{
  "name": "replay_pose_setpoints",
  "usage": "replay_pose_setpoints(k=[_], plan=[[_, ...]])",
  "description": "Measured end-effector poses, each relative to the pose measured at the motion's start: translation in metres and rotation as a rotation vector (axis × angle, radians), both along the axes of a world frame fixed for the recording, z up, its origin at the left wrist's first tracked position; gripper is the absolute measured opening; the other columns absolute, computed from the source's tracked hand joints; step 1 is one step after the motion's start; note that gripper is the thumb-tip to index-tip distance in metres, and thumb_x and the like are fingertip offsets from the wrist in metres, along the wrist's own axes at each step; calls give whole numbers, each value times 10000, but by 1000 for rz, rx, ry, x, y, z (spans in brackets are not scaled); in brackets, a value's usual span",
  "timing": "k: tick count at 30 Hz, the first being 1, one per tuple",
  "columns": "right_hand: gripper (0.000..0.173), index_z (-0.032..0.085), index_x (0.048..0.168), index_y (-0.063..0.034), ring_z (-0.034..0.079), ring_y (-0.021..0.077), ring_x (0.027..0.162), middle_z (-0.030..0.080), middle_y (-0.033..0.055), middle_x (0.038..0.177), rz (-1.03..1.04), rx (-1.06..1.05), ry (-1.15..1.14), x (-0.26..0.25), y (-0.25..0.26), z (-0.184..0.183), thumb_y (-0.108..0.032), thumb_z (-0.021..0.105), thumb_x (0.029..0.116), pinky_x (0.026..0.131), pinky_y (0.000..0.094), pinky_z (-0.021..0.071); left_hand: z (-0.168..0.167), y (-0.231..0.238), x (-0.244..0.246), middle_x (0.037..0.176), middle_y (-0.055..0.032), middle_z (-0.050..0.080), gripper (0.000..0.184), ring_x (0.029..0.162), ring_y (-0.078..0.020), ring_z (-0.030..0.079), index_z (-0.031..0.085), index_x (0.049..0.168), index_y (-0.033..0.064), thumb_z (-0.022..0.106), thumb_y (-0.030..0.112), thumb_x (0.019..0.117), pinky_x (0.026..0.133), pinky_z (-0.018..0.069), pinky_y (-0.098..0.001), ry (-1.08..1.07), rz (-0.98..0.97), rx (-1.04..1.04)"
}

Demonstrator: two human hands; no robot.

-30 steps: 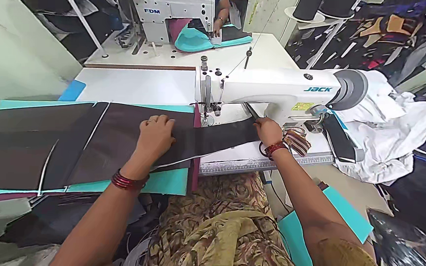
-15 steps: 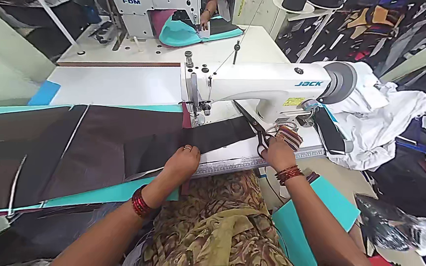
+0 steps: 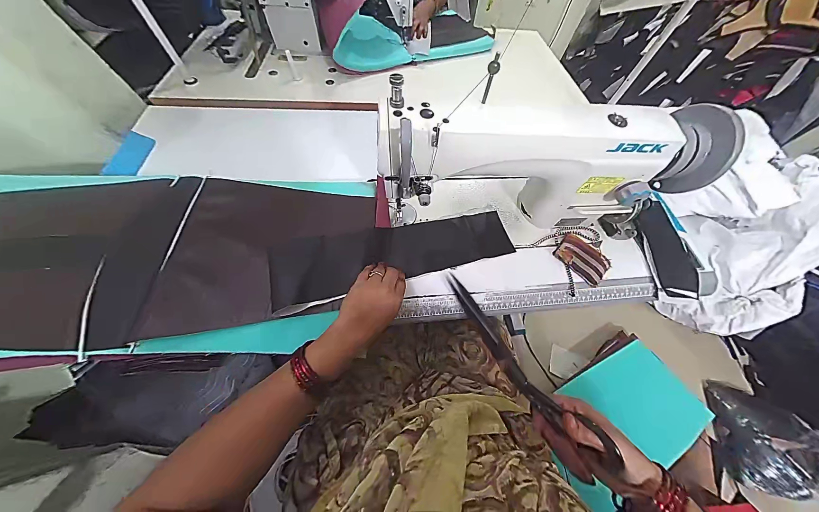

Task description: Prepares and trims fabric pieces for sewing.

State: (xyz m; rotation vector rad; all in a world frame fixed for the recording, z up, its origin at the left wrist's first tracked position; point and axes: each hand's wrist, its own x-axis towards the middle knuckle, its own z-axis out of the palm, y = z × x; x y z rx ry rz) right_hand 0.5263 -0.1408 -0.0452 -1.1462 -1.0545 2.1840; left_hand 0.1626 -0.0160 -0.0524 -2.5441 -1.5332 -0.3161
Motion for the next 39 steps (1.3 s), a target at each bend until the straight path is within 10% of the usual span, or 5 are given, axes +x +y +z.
replay_pose_setpoints(k=[5, 10, 17, 24, 39], plan=[[665, 689, 1036, -237, 615, -37, 762, 692, -125, 904, 120, -39, -64, -36, -5, 6, -838, 631, 759, 671, 146, 491, 3, 0, 0, 1050, -279, 716, 204, 1012, -443, 721, 688, 1074, -134, 538, -99, 940, 882, 576, -556, -53, 5, -8], [761, 620, 1056, -162, 551, -3, 605, 587, -106, 720, 146, -148, 73, -86, 29, 12, -862, 602, 757, 576, 140, 463, -6, -2, -4, 1024, -257, 727, 195, 951, -421, 739, 698, 1052, -121, 558, -97, 919, 823, 601, -520, -107, -11, 101], [507, 551, 1130, -125, 567, 32, 636, 556, -89, 753, 143, -105, -82, -130, 54, 11, -566, 315, 1049, 627, 193, 514, -17, 1, -7, 971, -186, 751, 197, 888, -336, 758, 731, 1038, -62, 565, -48, 933, 793, 615, -454, -122, -48, 316], [415, 495, 967, -173, 484, -24, 508, 494, -135, 642, 82, -57, -23, -144, 45, 3, -584, 547, 977, 496, 129, 434, -20, 1, -8, 940, -170, 742, 193, 843, -320, 747, 733, 1023, -46, 559, -28, 942, 763, 608, -443, -114, -69, 345], [378, 495, 935, -145, 481, 7, 467, 474, -93, 604, 48, -113, -55, -155, 71, 13, -496, 417, 1053, 467, 151, 449, -21, 1, -11, 909, -134, 736, 197, 779, -278, 722, 738, 995, -9, 544, -22, 957, 750, 593, -399, -143, -132, 412]])
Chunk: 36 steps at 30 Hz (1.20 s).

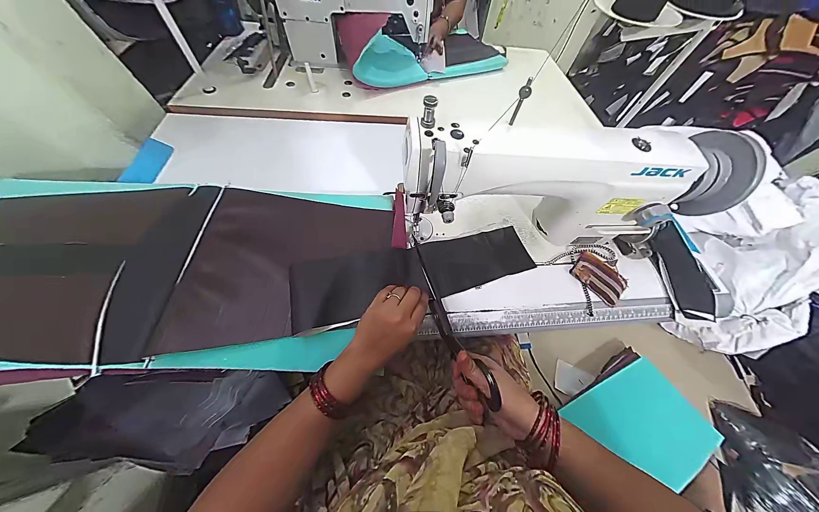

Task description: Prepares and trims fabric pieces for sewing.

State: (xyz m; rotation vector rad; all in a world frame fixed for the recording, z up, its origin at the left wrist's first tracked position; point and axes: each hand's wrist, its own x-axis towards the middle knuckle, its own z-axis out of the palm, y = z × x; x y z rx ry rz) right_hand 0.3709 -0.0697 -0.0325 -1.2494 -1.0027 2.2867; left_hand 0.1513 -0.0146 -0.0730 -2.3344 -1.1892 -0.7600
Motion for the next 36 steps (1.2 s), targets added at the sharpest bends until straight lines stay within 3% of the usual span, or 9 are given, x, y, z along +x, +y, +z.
replay_pose_setpoints(k=[9, 13, 15, 17, 21, 23, 28, 31, 36], plan=[[237, 516, 913, -165, 456, -21, 455, 467, -130, 571, 31, 149, -57, 11, -13, -14, -371, 506, 1030, 456, 142, 410, 0, -5, -2, 938, -135, 753, 206, 823, -293, 739, 750, 1009, 13, 553, -12, 957, 768, 602, -416, -115, 7, -40], [294, 609, 960, -44, 492, -53, 593, 543, -120, 690, 8, 635, -224, 34, -35, -33, -338, 600, 957, 581, 172, 434, 49, -22, -8, 987, -113, 764, 242, 964, -146, 719, 774, 974, -3, 543, 2, 906, 895, 562, -258, -784, 22, -88], [420, 590, 943, -53, 497, -63, 579, 575, -117, 689, -77, 723, -188, 35, -41, -31, -465, 674, 924, 552, 164, 423, 80, -35, -8, 1002, 33, 738, 241, 962, 15, 667, 753, 984, 35, 533, -31, 910, 876, 549, -155, -1191, -65, -158], [347, 579, 1003, -55, 594, -51, 641, 684, -89, 792, -156, 788, -143, 25, -36, -18, -380, 672, 927, 575, 168, 479, 110, -44, 0, 975, 99, 758, 294, 898, 11, 695, 776, 997, 127, 548, -46, 930, 825, 585, -178, -1536, -163, -223], [343, 572, 1086, -110, 704, -33, 978, 759, -37, 1172, -341, 1051, 35, -8, -4, -8, -366, 715, 909, 774, 154, 562, 153, -52, 26, 932, -20, 779, 281, 832, -68, 744, 757, 1004, 67, 533, -90, 936, 755, 631, -236, -1934, -417, -355], [378, 572, 1079, -157, 693, -65, 961, 744, -65, 1226, -441, 1096, 173, -24, 8, -3, -399, 774, 870, 761, 123, 549, 164, -57, 33, 946, -49, 775, 249, 852, -86, 749, 753, 1018, 61, 544, -61, 957, 769, 636, -256, -1985, -546, -397], [410, 565, 1097, -189, 574, -127, 624, 738, -120, 1102, -547, 975, 352, -41, 16, -2, -454, 777, 868, 530, 84, 469, 178, -69, 35, 990, -78, 773, 168, 914, -122, 756, 767, 1045, 79, 636, 29, 953, 811, 638, -294, -2018, -781, -430], [393, 573, 1069, -230, 539, -79, 548, 639, -162, 777, -539, 900, 398, -41, 17, -2, -455, 801, 842, 498, 119, 479, 178, -75, 36, 1001, -92, 770, 155, 926, -136, 756, 764, 1054, 83, 653, 59, 948, 820, 636, -306, -2042, -870, -497], [317, 598, 1034, -192, 568, -32, 522, 657, -103, 703, -623, 737, 569, -42, 11, 8, -257, 839, 839, 506, 146, 501, 176, -83, 26, 991, -66, 775, 143, 925, -130, 757, 769, 1049, 125, 679, 139, 939, 801, 639, -299, -2050, -898, -481]])
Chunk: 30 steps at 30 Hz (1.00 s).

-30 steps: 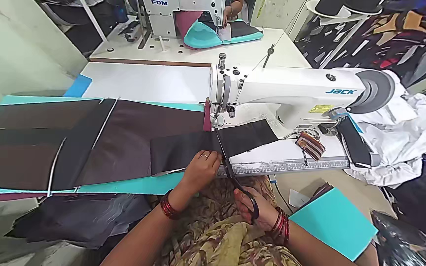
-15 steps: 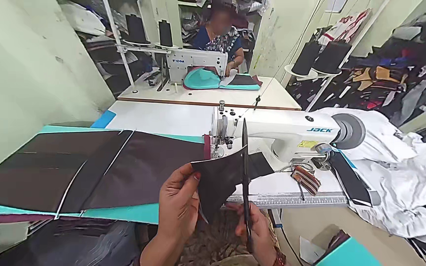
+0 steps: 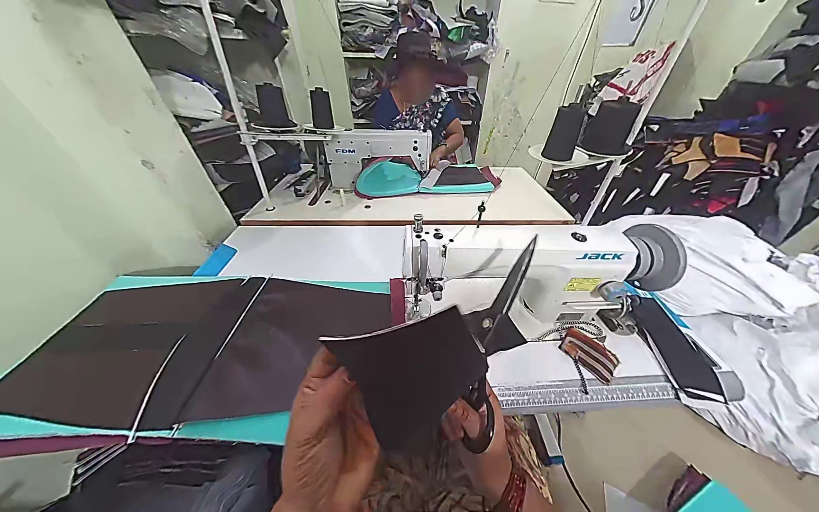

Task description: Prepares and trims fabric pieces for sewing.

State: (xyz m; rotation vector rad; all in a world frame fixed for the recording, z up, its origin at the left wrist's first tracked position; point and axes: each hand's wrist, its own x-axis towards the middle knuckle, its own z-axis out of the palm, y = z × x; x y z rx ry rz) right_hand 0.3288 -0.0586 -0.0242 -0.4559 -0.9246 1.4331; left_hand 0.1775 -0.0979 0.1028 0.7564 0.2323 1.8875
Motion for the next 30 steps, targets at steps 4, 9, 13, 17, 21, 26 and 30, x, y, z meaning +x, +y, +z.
replay_pose_setpoints(k=[4, 9, 13, 17, 21, 26, 30], plan=[[308, 599, 1023, -184, 607, -14, 582, 719, -52, 880, -54, 38, 95, 12, 8, 10, -168, 834, 825, 524, 150, 518, -3, 4, -17, 938, -91, 771, 170, 865, -160, 767, 740, 1005, 107, 578, 63, 978, 735, 654, -327, -92, 119, -66], [352, 575, 1108, -176, 625, -33, 616, 733, 43, 1218, 45, 161, 2, 19, 8, 1, -274, 808, 863, 529, 123, 486, -3, 3, -6, 948, -98, 771, 157, 877, -159, 768, 739, 1021, 94, 595, 56, 971, 746, 654, -324, -93, 57, -77], [367, 551, 1112, -191, 610, -79, 624, 729, -4, 1240, 88, 181, -80, 7, -4, -8, -328, 800, 880, 523, 95, 471, 0, 1, 3, 1004, -116, 770, 151, 942, -177, 763, 752, 1062, 74, 678, 111, 936, 797, 646, -334, -73, -70, 16], [421, 581, 1110, -249, 636, -66, 641, 715, -144, 862, 77, 125, -33, 2, -13, -7, -341, 855, 804, 574, 127, 539, -1, -4, 4, 1019, -125, 766, 164, 960, -187, 761, 750, 1071, 73, 674, 133, 938, 803, 643, -341, -91, -105, 32], [367, 622, 1096, -195, 644, -11, 619, 722, -83, 820, 32, 84, 28, 3, -15, 4, -228, 859, 817, 571, 173, 558, -5, -3, -4, 972, -118, 769, 137, 910, -190, 769, 748, 1038, 80, 669, 121, 934, 762, 651, -346, -125, -38, 2], [353, 554, 962, -152, 598, -1, 530, 658, -67, 737, -157, 8, -45, 17, 3, 28, -87, 848, 778, 492, 158, 529, -26, 10, -26, 906, -96, 769, 244, 809, -165, 772, 698, 1008, 98, 457, 74, 1036, 665, 656, -317, -166, 121, -160], [340, 536, 963, -145, 592, -17, 563, 642, -82, 765, -258, 155, -270, 44, 15, 45, -61, 816, 790, 493, 141, 518, -61, 23, -28, 835, -2, 741, 335, 712, -74, 733, 591, 1009, 98, 285, -32, 1043, 645, 631, -232, -59, 306, -670]])
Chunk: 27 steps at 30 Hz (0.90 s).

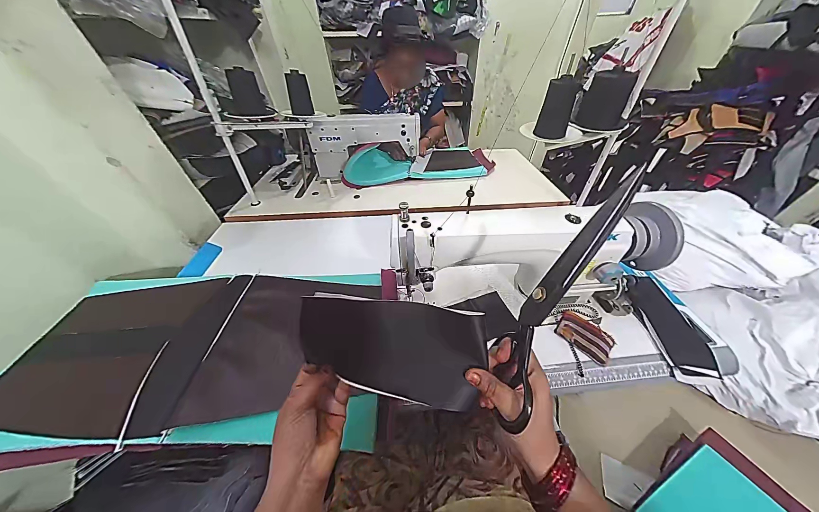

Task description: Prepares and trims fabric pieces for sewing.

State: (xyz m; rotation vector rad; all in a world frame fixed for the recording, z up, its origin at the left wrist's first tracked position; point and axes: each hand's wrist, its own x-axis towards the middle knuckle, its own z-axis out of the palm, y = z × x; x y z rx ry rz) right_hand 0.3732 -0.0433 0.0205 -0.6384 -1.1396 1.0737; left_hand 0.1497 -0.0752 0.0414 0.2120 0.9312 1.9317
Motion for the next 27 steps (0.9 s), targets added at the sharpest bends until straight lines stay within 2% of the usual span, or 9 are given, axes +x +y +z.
replay_pose_setpoints(k=[4, 6, 8, 10, 12, 14, 17, 19, 27], plan=[[346, 534, 968, -185, 554, -82, 598, 608, -159, 765, 102, 94, -254, 22, -2, 21, -141, 834, 801, 540, 98, 493, -31, -5, -6, 1408, -52, 470, 644, 1236, -54, 523, 296, 1507, -33, 564, 34, 926, 996, 488, -252, 679, 66, 31], [331, 545, 956, -184, 516, -112, 619, 577, -175, 756, 211, 96, -330, 22, -7, 29, -190, 841, 809, 566, 75, 454, -23, -1, -8, 1523, -17, 472, 609, 1417, -109, 441, 425, 1490, 76, 650, 333, 987, 1150, 419, -317, 993, -48, 303], [318, 548, 948, -170, 489, -127, 623, 553, -170, 750, 344, 104, -378, 19, -12, 32, -236, 834, 827, 565, 59, 425, -7, 13, -2, 1495, -11, 561, 623, 1437, -190, 460, 570, 1438, 187, 532, 614, 988, 1188, 391, -417, 1190, -347, 534], [315, 552, 950, -152, 495, -131, 641, 558, -159, 757, 489, 138, -401, 15, -14, 35, -271, 826, 850, 580, 58, 427, 3, 28, 12, 1532, -140, 507, 902, 1469, -243, 415, 490, 1483, 29, 515, 737, 926, 1214, 357, -442, 1234, -718, 706], [302, 557, 951, -128, 508, -123, 662, 574, -135, 765, 590, 178, -419, 14, -16, 37, -247, 819, 860, 599, 62, 431, 3, 39, 21, 1496, -159, 524, 954, 1422, -170, 455, 453, 1469, -63, 652, 664, 885, 1194, 376, -358, 1079, -1045, 793], [290, 566, 947, -92, 514, -109, 661, 581, -98, 769, 628, 215, -463, 17, -15, 37, -219, 814, 867, 605, 68, 442, 3, 44, 22, 1250, 32, 686, 670, 1174, 13, 607, 595, 1334, 43, 751, 508, 878, 1032, 498, -215, 875, -1269, 817], [286, 567, 949, -60, 526, -79, 644, 579, -60, 733, 639, 225, -523, 23, -17, 36, -231, 789, 893, 592, 92, 443, -1, 46, 20, 1108, 98, 733, 470, 1043, 24, 664, 646, 1243, 107, 787, 378, 886, 939, 549, -202, 729, -1454, 766], [303, 580, 948, -50, 543, -70, 643, 587, -51, 726, 565, 195, -587, 28, -19, 35, -250, 797, 881, 588, 101, 457, -2, 39, 17, 1126, 122, 727, 488, 1061, 29, 662, 615, 1275, 117, 794, 342, 881, 958, 544, -200, 737, -1437, 623], [348, 593, 868, -90, 525, -36, 543, 568, -56, 617, 211, 148, -825, 32, -16, 25, -358, 811, 824, 483, 154, 415, -5, 17, 8, 897, 123, 750, 75, 853, 55, 687, 748, 969, 125, 705, 182, 948, 791, 578, -174, 878, -1103, 415]])
